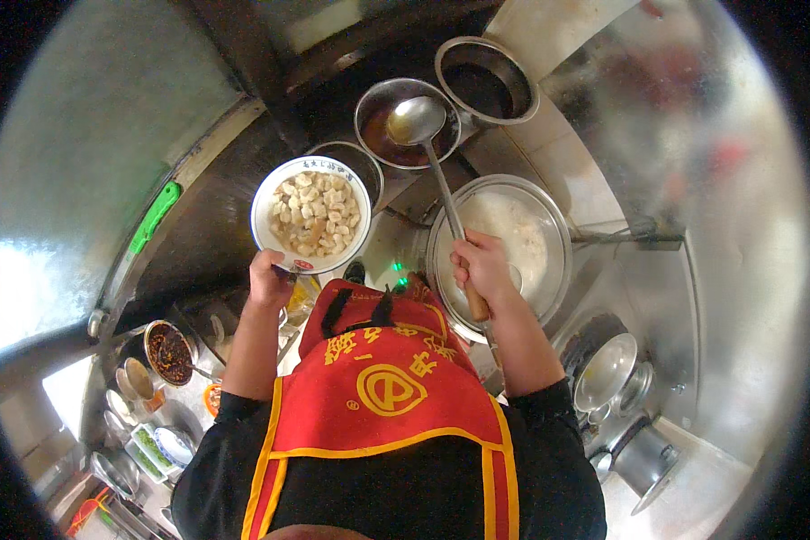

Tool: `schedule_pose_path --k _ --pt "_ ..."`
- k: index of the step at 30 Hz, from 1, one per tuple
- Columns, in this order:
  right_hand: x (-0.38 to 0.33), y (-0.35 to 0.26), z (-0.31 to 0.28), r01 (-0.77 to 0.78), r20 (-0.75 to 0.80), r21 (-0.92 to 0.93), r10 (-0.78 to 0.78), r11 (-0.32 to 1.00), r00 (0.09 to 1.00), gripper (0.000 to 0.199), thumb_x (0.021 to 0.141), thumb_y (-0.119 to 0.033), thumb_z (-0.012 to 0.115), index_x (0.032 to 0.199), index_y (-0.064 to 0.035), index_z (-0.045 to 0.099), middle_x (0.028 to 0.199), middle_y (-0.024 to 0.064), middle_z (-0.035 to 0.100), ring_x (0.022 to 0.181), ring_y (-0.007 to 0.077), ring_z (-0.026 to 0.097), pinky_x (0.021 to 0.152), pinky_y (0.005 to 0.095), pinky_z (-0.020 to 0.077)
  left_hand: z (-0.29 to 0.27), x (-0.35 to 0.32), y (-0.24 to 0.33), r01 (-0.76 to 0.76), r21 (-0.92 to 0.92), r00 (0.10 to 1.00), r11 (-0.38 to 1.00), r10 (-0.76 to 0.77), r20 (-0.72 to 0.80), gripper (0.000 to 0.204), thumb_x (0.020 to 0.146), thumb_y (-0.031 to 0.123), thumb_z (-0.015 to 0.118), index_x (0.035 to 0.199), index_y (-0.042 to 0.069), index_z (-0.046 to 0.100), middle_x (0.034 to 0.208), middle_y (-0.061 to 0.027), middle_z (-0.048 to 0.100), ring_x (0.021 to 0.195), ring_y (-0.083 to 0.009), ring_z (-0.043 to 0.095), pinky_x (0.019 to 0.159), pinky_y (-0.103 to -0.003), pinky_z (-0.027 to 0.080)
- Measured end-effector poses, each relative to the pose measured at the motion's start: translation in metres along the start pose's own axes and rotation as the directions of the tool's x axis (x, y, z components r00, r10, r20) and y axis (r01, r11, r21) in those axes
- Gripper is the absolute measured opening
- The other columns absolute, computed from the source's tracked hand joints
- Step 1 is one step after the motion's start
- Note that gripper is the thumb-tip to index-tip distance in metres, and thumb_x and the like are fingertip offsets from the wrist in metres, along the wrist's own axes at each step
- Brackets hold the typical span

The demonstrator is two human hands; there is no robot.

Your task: The person scoops cooked noodles from a large pot into a bowl, adds broth, then sprinkles chopped green onions and other seasonings. They add cooked meat pieces and more broth, then place the finished bowl on the counter. The process is repeated for a second bowl.

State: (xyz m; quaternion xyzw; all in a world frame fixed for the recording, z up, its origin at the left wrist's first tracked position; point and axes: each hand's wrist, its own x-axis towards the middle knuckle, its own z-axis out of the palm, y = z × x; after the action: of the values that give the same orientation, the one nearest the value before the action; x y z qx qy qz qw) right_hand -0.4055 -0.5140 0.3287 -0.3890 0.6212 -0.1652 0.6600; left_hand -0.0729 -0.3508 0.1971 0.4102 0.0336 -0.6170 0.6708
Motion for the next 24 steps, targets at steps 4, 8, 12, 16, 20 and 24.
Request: schedule_pose_path --k 4,8,12,16,20,24 --pt "-0.015 -0.013 0.003 -0.003 -0.005 0.104 0.004 0.995 1.0 0.014 0.098 -0.014 0.059 0.089 -0.0044 0.06 0.073 0.0045 0.056 0.048 0.0121 0.047 0.042 0.0314 0.0402 0.005 0.019 0.01 -0.005 -0.035 1.0 0.999 0.005 -0.011 0.056 0.077 0.015 0.058 0.13 -0.002 0.06 0.12 -0.015 0.069 0.111 -0.0331 0.066 0.1 -0.047 0.053" --pt "-0.025 -0.024 0.003 -0.028 -0.063 0.158 0.039 0.987 0.997 0.015 0.1 -0.013 0.055 0.09 -0.0027 0.059 0.07 0.0049 0.055 0.047 0.0125 0.046 0.042 0.0308 0.0391 0.014 0.031 0.021 0.037 0.039 0.999 0.999 -0.036 -0.032 0.054 0.077 0.015 0.058 0.128 -0.002 0.06 0.116 -0.0138 0.071 0.105 -0.031 0.068 0.094 -0.046 0.055" --pt "-0.051 -0.031 0.001 0.089 -0.005 0.035 -0.088 0.995 0.996 0.015 0.101 -0.012 0.054 0.093 -0.0003 0.06 0.065 0.0049 0.054 0.046 0.0119 0.046 0.042 0.0302 0.0376 0.027 0.045 0.03 0.022 0.124 1.0 0.992 -0.024 0.014 0.052 0.079 0.016 0.057 0.128 -0.003 0.061 0.113 -0.0138 0.072 0.099 -0.0293 0.069 0.083 -0.043 0.058" --pt "-0.1 -0.025 -0.005 0.107 -0.007 0.074 -0.107 0.992 0.994 0.033 0.1 -0.008 0.055 0.13 0.0042 0.058 0.066 0.005 0.054 0.043 0.0099 0.044 0.039 0.0276 0.0355 0.06 0.07 0.022 0.015 0.121 0.996 0.993 -0.026 0.088 0.056 0.087 0.015 0.056 0.14 0.002 0.045 0.125 -0.0151 0.064 0.105 -0.0324 0.068 0.076 -0.048 0.063" --pt "-0.129 -0.022 -0.01 0.05 0.108 0.157 -0.068 0.986 0.992 0.043 0.1 -0.008 0.055 0.143 0.0014 0.054 0.07 0.0049 0.052 0.044 0.0098 0.042 0.038 0.0279 0.0343 0.111 0.086 0.011 -0.016 0.136 0.991 0.991 -0.003 0.133 0.054 0.09 0.012 0.054 0.14 0.002 0.037 0.13 -0.0205 0.059 0.106 -0.0362 0.069 0.076 -0.05 0.065" --pt "-0.145 -0.016 -0.007 0.1 0.062 0.135 -0.109 0.986 0.992 0.045 0.101 -0.004 0.054 0.145 0.0039 0.052 0.067 0.0024 0.05 0.046 0.0083 0.041 0.041 0.0254 0.0341 0.136 0.085 0.007 0.009 0.108 0.984 0.994 -0.029 0.177 0.057 0.089 0.01 0.053 0.142 0.002 0.034 0.132 -0.0226 0.058 0.108 -0.037 0.069 0.079 -0.053 0.065"
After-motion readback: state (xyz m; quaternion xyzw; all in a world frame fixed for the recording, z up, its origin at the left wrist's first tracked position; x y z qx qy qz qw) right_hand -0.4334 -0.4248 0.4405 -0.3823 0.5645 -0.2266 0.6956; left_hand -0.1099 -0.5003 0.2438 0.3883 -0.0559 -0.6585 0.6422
